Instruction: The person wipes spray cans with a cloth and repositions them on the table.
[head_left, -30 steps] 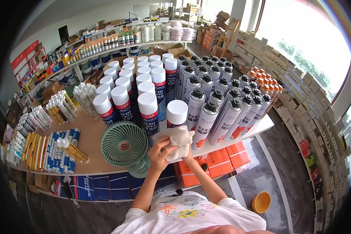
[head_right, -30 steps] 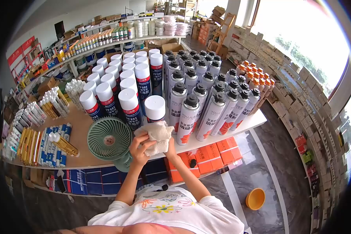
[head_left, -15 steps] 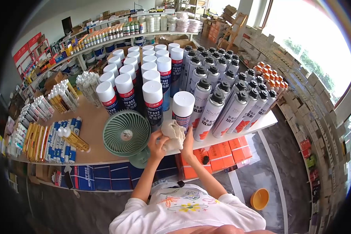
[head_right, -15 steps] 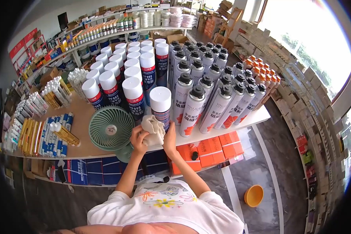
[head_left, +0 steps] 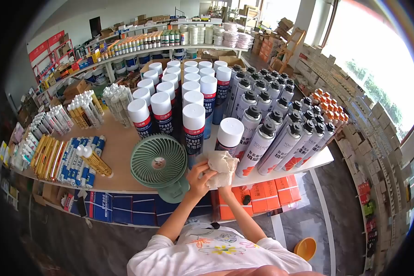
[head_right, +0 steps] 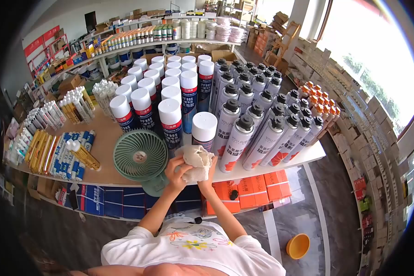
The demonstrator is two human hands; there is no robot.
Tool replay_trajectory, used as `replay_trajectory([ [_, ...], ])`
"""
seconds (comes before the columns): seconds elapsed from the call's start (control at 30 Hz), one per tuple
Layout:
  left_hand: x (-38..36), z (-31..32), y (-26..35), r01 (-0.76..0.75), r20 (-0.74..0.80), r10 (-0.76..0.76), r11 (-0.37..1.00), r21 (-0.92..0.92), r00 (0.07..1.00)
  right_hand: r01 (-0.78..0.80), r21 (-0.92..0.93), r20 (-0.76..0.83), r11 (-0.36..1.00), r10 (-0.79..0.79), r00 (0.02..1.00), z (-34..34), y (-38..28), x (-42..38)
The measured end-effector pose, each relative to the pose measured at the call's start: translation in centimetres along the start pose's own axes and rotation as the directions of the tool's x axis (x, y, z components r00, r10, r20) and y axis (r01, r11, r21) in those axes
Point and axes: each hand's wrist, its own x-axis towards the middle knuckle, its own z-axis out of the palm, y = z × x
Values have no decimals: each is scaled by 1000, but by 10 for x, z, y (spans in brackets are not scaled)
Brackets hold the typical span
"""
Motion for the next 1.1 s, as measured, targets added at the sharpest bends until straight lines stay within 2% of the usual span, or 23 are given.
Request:
replay_trajectory([
  [0.03,-1,-4,0,-11,5,11,1000,-1,1000,6,11,0,1000,-6,1000,1,1,2],
  [0.1,2,-15,-1,-120,170,117,993,11,978,20,46,1,999,-20,1000,5,3,0],
  [0.23,13,-27,3,-162,250,150,986,27,957,70,81,37,994,-73,997,3,-4,-3],
  [0.3,18,-31,13,-146,249,140,989,7,958,102,78,95,992,-110,989,-12,-14,-3],
  [0.4,25,-38,14,-152,258,152,988,-18,954,107,67,279,992,-122,952,-48,-42,3],
  [0.57,40,-34,16,-204,204,207,978,-34,957,16,21,446,1000,-23,895,-78,-60,13],
  [0.7,67,-37,33,-238,153,239,971,-25,959,51,37,414,998,-62,908,-58,-55,14],
  [0.8,94,-40,52,-77,225,79,997,-20,971,76,52,410,996,-90,907,-53,-58,16],
  [0.93,75,-29,47,-45,205,37,998,32,978,103,58,362,993,-117,925,-48,-47,13],
  [1.1,32,-20,36,29,147,-34,999,37,989,187,48,211,981,-193,958,-32,-28,4],
])
